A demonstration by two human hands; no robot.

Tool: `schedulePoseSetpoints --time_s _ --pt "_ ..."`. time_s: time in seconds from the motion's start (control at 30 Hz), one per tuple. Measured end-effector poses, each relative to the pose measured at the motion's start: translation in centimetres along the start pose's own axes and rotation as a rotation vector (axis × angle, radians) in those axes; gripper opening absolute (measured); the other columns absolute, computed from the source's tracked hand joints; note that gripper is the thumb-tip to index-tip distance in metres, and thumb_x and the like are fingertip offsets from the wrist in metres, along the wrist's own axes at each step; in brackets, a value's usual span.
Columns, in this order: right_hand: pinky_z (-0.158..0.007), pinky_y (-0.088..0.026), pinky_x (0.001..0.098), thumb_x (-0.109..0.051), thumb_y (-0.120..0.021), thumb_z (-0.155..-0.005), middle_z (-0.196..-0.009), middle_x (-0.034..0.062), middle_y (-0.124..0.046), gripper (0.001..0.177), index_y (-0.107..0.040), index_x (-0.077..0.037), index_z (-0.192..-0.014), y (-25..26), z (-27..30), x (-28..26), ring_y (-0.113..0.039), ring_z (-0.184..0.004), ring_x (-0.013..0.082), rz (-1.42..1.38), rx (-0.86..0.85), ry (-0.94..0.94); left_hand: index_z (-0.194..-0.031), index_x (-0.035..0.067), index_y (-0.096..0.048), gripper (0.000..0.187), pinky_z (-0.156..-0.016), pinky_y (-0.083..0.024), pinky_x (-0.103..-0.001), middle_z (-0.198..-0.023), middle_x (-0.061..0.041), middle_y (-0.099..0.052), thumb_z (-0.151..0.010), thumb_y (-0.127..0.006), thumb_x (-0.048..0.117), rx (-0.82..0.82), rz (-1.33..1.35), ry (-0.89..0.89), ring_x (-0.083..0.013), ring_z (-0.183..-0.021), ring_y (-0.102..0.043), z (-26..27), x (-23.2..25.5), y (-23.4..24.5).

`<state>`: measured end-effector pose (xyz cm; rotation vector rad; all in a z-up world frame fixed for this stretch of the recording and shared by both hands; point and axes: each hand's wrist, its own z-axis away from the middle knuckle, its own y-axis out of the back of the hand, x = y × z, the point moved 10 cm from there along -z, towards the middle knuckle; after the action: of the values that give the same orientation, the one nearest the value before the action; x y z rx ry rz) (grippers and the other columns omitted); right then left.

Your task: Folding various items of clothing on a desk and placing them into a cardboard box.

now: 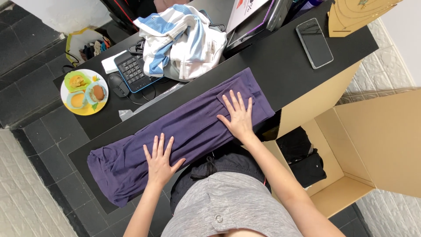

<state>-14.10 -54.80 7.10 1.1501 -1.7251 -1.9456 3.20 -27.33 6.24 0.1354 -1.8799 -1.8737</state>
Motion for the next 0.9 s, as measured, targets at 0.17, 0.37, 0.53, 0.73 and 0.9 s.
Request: schedulePoseSetpoints --time_s 0.17,0.37,0.53,0.73,0.9 --pt "-0.121 -0.009 0.0715 -0.065 -0.050 -0.103 -0.170 0.0108 -0.035 0.072 -0.042 -0.025 -0.162 1.1 -3.0 3.3 -0.030 -0.156 0.0363 -0.030 0.014 0.014 -0.162 0.028 -0.040 0.090 -0.125 -0.002 -0.068 -0.173 -0.010 -0.029 -0.087 -0.062 0.072 0.033 0.005 -0.007 -0.0300 -0.161 -0.020 -2.9 2.6 -0.7" --pt "-0.110 -0.032 0.0567 -0.058 -0.062 -0.102 -0.145 0.0067 -0.055 0.048 -0.063 -0.024 -0.136 4.8 -6.2 10.0 -0.053 -0.134 0.0305 -0.038 0.307 0.032 -0.164 0.024 -0.038 0.087 -0.122 -0.004 -0.071 -0.172 -0.014 -0.029 -0.091 -0.062 0.067 0.096 0.035 -0.015 -0.0344 -0.160 -0.020 -7.0 6.3 -1.5" --pt "-0.106 -0.041 0.0528 -0.060 -0.089 -0.082 -0.132 0.0089 -0.046 0.080 -0.052 -0.014 -0.136 6.2 -4.6 18.4 -0.052 -0.122 0.0331 -0.041 0.395 -0.487 -0.163 0.026 -0.038 0.085 -0.122 -0.004 -0.072 -0.172 -0.012 -0.029 -0.091 -0.064 0.062 0.094 0.027 0.016 -0.0333 -0.161 -0.019 -7.3 6.5 -1.7" --pt "-0.086 -0.051 0.0503 -0.075 -0.089 -0.071 -0.104 0.0190 -0.075 0.084 -0.065 -0.008 -0.116 3.3 -6.1 21.0 -0.075 -0.098 0.0394 -0.089 0.080 -0.621 -0.163 0.027 -0.038 0.085 -0.123 -0.002 -0.071 -0.173 -0.010 -0.028 -0.090 -0.064 0.062 0.076 0.032 0.048 -0.0314 -0.161 -0.018 -7.6 6.4 -1.7" --pt "-0.072 -0.059 0.0505 -0.042 -0.083 -0.076 -0.086 0.0045 -0.076 0.033 -0.070 -0.022 -0.099 6.4 -7.8 14.4 -0.077 -0.088 0.0344 -0.121 0.065 -0.495 -0.156 0.016 -0.049 0.072 -0.129 -0.024 -0.046 -0.164 -0.007 -0.044 -0.094 -0.075 0.042 0.132 0.504 -0.007 -0.0245 -0.154 -0.036 -10.1 7.8 0.3"
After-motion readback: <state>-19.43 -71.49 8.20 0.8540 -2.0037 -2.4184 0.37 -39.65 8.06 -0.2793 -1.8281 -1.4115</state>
